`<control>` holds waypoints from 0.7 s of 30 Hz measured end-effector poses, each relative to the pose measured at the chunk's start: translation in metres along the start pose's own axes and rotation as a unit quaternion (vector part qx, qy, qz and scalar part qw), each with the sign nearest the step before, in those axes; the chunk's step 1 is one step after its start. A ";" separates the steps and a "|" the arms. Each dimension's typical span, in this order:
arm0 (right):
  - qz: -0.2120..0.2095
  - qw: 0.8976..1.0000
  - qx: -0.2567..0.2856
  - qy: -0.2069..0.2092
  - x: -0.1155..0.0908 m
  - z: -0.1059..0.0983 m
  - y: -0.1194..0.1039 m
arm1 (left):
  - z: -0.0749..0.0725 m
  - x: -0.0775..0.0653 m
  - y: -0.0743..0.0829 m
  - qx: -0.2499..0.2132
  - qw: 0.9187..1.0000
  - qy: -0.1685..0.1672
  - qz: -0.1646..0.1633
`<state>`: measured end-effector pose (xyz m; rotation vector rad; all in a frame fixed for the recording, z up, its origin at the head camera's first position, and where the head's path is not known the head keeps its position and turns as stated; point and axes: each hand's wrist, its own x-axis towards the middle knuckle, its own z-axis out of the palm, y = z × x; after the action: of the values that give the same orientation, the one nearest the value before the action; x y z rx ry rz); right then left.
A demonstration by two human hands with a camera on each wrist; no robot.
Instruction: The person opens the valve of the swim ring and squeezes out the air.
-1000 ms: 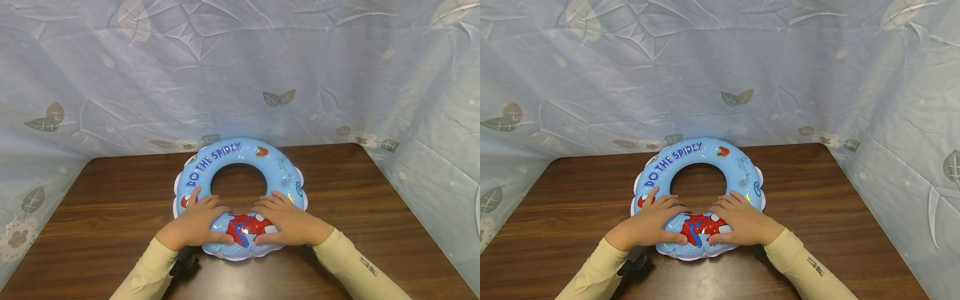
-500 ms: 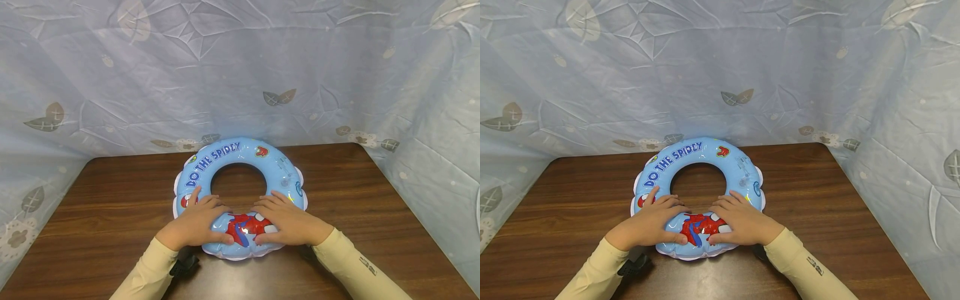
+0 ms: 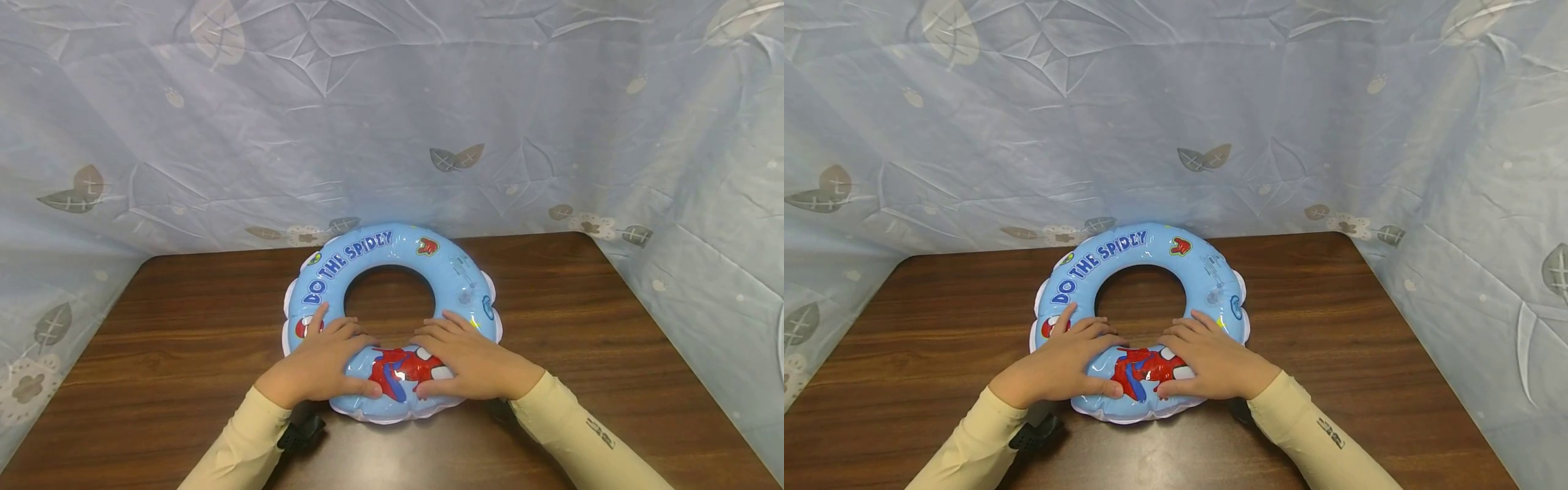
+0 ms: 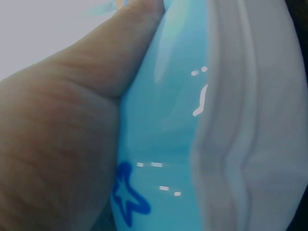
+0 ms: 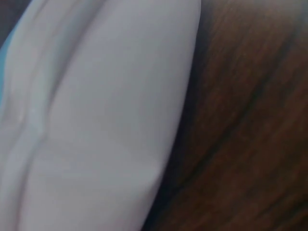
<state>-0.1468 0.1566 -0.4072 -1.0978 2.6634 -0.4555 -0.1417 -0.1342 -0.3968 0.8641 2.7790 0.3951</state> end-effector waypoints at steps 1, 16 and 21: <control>-0.002 1.000 0.000 0.002 0.000 0.000 0.000 | 0.000 0.000 0.000 0.000 1.000 0.000 0.000; -0.006 1.000 0.000 0.004 0.001 0.001 0.001 | 0.002 0.001 -0.001 0.008 1.000 0.000 -0.003; 0.001 1.000 0.001 -0.001 0.001 0.002 0.001 | 0.002 0.001 -0.001 0.013 1.000 -0.002 -0.003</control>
<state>-0.1478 0.1560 -0.4095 -1.0938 2.6613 -0.4550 -0.1424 -0.1343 -0.3993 0.8612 2.7874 0.3574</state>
